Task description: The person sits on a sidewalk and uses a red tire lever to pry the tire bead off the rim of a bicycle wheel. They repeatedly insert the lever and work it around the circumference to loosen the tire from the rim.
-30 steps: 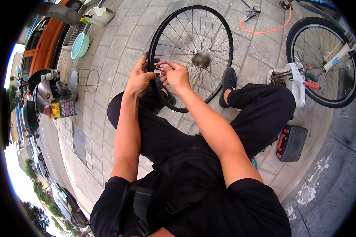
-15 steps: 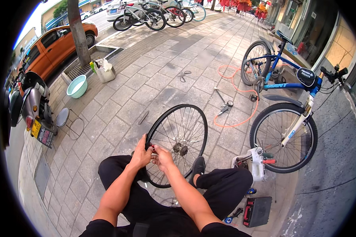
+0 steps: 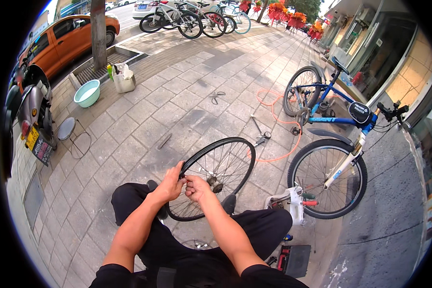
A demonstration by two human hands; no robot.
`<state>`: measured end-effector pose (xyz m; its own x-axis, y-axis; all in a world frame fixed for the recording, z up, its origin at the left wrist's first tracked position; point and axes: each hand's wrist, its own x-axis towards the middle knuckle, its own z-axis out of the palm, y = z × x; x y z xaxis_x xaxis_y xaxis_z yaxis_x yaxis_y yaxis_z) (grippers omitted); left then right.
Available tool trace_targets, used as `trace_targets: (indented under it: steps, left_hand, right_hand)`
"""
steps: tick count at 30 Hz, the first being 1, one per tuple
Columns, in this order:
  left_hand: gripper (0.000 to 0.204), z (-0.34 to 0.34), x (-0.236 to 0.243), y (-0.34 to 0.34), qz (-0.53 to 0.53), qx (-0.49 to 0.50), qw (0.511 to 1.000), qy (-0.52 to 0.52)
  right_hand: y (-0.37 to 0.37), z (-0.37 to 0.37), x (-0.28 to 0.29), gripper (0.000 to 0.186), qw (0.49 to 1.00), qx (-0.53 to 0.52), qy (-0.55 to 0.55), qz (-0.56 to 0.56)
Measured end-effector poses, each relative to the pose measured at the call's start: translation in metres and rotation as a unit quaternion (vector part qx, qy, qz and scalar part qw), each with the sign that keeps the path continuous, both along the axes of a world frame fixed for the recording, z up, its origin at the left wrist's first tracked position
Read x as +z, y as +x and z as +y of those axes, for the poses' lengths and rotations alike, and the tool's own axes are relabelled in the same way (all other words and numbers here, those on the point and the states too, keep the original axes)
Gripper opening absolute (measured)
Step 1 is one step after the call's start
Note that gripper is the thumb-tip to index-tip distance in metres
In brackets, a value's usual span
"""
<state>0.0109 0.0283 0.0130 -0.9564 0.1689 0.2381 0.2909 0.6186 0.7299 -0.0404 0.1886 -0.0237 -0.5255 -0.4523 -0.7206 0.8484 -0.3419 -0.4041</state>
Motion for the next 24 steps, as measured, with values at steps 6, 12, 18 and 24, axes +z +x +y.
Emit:
trace_targets:
  steps: [6, 12, 18, 24]
  left_hand:
    - [0.065, 0.014, 0.003, 0.001, 0.012, 0.050, 0.992, -0.115]
    - [0.069, 0.025, 0.013, -0.001, -0.011, 0.025, 0.996, -0.085]
    - [0.070, 0.019, 0.008, -0.001, 0.021, 0.033, 0.994, -0.103]
    - [0.074, 0.020, 0.015, -0.012, -0.095, 0.050, 0.991, -0.079]
  right_hand:
    - [0.014, 0.009, -0.018, 0.022, 0.995, -0.015, -0.059, 0.079]
    - [0.027, 0.010, -0.003, 0.026, 0.983, -0.087, -0.063, 0.147]
    - [0.003, 0.007, -0.002, 0.027, 0.998, -0.041, 0.007, 0.039]
    - [0.027, 0.007, 0.012, 0.031, 0.988, -0.036, -0.041, 0.142]
